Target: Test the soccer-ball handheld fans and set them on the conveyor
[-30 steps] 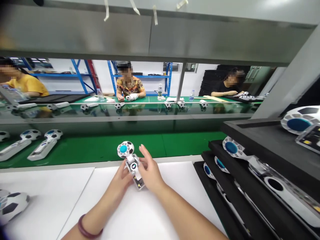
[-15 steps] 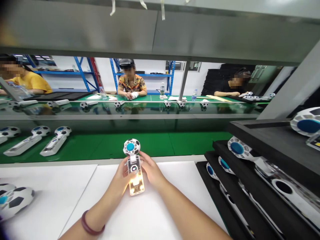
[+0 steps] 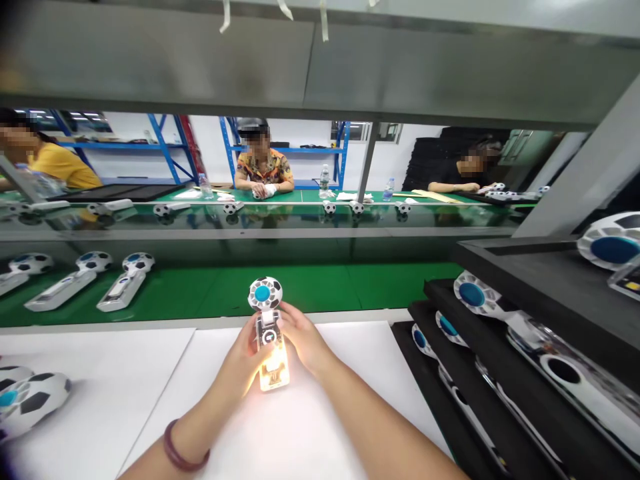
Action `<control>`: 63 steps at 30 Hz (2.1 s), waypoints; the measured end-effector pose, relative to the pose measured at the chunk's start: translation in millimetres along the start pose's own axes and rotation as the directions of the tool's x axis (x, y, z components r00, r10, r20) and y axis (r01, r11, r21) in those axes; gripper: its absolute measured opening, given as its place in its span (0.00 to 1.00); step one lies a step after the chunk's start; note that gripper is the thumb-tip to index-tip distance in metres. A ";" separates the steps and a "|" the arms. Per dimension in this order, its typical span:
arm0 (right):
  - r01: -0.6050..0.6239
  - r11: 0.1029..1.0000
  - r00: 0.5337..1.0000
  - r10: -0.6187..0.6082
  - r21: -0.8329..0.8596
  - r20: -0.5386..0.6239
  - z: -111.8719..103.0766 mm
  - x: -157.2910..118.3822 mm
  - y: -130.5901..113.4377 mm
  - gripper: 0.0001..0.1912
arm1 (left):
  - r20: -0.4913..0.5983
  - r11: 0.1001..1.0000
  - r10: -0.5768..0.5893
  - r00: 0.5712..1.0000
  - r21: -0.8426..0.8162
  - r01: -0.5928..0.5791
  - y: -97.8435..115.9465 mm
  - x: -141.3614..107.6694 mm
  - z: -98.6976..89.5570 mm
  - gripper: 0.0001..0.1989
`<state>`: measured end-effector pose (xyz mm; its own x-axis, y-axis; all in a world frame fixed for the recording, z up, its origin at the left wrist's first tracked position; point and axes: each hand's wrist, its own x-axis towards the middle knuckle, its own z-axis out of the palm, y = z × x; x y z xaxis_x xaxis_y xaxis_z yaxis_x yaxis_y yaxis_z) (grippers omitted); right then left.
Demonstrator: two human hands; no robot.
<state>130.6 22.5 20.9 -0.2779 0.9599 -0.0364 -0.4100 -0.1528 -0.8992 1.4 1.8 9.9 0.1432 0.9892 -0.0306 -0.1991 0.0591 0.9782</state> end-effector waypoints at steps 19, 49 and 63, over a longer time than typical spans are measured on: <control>-0.022 0.996 1.000 0.023 0.084 -0.016 -5.1 2.0 6.8 0.28 | -0.022 0.997 -0.026 0.999 0.067 0.028 -5.9 1.6 -2.2 0.39; -0.227 0.967 0.965 0.208 0.113 0.158 -7.1 -5.3 -18.5 0.21 | 0.285 0.941 -0.004 0.958 0.325 -0.093 12.2 -10.0 7.6 0.39; -0.084 0.996 0.996 0.084 -0.008 -0.009 3.3 -0.1 -26.0 0.19 | 0.235 0.982 0.140 0.962 0.095 -0.166 0.4 -4.0 -0.2 0.40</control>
<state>138.4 25.6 45.7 -0.3038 0.9457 -0.1158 -0.3778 -0.2311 -0.8966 0.6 -2.1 10.4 0.3374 0.9284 0.1558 -0.1271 -0.1191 0.9847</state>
